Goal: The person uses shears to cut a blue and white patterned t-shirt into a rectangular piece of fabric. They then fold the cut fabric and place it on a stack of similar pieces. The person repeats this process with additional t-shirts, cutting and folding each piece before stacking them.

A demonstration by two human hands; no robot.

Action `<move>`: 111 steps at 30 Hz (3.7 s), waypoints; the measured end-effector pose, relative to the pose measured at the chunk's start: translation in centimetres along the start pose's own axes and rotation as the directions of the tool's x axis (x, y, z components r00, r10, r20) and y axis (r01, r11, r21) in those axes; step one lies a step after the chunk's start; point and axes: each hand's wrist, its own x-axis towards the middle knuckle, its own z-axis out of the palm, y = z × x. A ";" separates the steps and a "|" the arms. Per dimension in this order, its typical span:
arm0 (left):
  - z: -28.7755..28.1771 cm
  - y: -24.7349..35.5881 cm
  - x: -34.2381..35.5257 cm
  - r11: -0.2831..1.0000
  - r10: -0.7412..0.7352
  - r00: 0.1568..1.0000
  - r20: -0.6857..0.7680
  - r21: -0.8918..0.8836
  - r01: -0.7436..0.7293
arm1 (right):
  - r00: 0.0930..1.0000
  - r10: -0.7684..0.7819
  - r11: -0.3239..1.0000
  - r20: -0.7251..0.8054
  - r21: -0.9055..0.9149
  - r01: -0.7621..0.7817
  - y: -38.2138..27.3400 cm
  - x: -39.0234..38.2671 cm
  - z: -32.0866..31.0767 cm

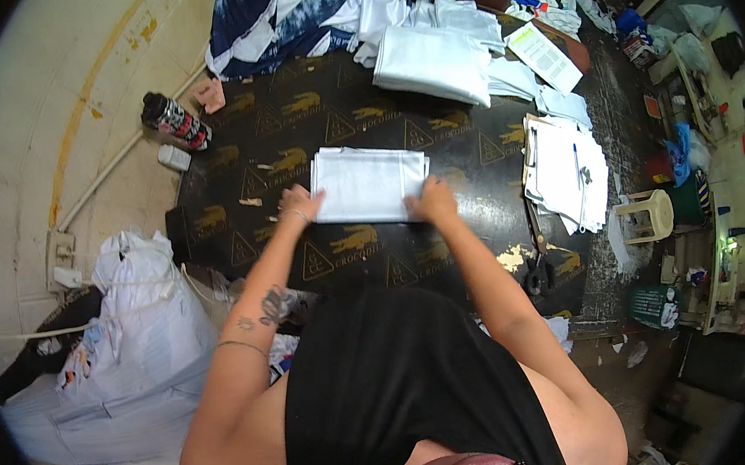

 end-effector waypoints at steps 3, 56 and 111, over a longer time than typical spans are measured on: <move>1.0 4.6 0.3 0.966 0.204 0.977 -0.058 -0.147 -0.211 | 0.974 -0.143 0.949 0.176 0.304 0.084 -0.7 1.8 0.8; -21.1 7.3 35.1 0.608 0.165 0.402 -0.901 -0.228 -0.761 | 0.975 -0.168 0.978 -0.147 -0.148 0.147 6.7 3.6 0.5; 4.0 -13.4 -12.2 0.978 -0.166 0.977 -0.135 0.108 0.181 | 0.968 -0.214 0.977 0.128 0.023 0.213 16.7 -26.1 0.0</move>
